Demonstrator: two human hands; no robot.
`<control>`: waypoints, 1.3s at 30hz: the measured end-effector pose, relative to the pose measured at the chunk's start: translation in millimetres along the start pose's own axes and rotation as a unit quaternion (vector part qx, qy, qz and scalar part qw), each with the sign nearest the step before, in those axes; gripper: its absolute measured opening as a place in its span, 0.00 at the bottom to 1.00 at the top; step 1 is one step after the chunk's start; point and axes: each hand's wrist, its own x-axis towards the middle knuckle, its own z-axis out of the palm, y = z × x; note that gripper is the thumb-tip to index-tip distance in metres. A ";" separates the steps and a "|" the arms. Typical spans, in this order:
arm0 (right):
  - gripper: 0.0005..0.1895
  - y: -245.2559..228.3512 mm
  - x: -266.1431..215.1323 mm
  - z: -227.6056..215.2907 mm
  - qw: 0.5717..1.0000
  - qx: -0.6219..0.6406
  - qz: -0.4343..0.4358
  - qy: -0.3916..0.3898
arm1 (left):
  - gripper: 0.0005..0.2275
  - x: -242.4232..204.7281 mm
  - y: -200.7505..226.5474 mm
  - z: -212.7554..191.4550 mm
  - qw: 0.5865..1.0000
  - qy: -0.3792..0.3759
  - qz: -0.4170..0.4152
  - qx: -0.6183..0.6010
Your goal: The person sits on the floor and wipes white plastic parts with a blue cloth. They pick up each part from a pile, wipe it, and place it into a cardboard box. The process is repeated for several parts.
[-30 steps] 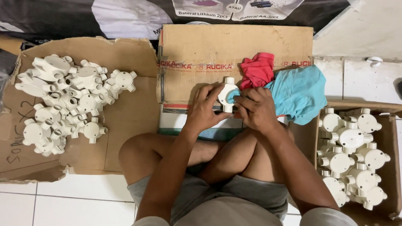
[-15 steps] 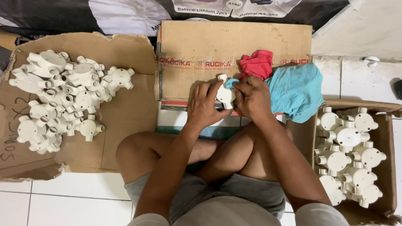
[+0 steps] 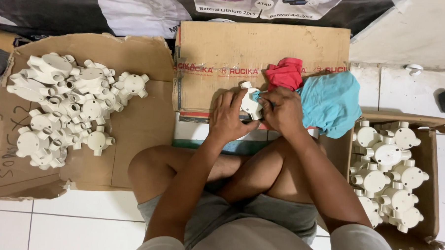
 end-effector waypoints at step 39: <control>0.09 -6.7 16.8 -7.0 0.992 -0.065 -0.108 -0.014 | 0.36 -3.6 -7.7 11.5 0.997 -0.065 -0.033 -0.004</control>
